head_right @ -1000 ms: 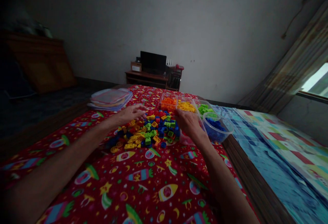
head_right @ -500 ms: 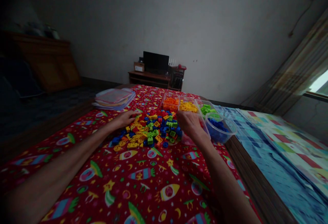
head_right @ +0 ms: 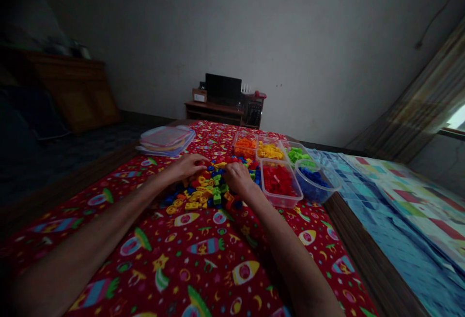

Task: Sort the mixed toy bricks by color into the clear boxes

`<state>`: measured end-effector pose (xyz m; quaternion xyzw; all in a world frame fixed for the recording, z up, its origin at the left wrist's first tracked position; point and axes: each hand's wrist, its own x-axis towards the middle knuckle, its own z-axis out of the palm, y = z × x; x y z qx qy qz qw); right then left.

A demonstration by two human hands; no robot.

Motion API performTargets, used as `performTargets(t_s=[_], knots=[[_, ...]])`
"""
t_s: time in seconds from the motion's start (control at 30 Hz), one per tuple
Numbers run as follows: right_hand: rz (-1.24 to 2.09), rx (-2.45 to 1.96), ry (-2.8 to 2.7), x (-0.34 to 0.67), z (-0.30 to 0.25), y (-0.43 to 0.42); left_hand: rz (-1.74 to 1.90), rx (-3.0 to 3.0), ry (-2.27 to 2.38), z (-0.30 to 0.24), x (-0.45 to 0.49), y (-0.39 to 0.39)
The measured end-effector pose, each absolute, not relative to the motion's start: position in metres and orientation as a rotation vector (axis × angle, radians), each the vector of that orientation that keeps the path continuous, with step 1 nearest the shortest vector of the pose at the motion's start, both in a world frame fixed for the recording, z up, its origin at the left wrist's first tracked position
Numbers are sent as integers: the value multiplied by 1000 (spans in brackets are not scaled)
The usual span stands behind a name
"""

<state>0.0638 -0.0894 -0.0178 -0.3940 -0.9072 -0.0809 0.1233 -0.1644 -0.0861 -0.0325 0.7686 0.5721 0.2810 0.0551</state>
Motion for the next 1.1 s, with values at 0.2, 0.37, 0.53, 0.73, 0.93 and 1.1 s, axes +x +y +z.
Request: performTargets(t_s=[0.2, 0.37, 0.53, 0.73, 0.93, 1.1], knots=[[-157, -1130, -2675, 81, -14, -90, 789, 2195, 1776, -33, -159, -89], [-105, -1121, -2643, 85, -12, -92, 932, 2099, 1647, -30, -161, -88], [-50, -1204, -2718, 84, -12, -86, 1038, 1947, 1467, -16, -156, -99], [78, -1199, -2669, 98, 8, -78, 1024, 1834, 1464, -4, -147, -112], [177, -1197, -2754, 112, 30, -79, 1028, 1838, 1390, -13, -149, -102], [-137, -1279, -2674, 92, 15, -91, 1013, 1846, 1338, -17, -147, -98]])
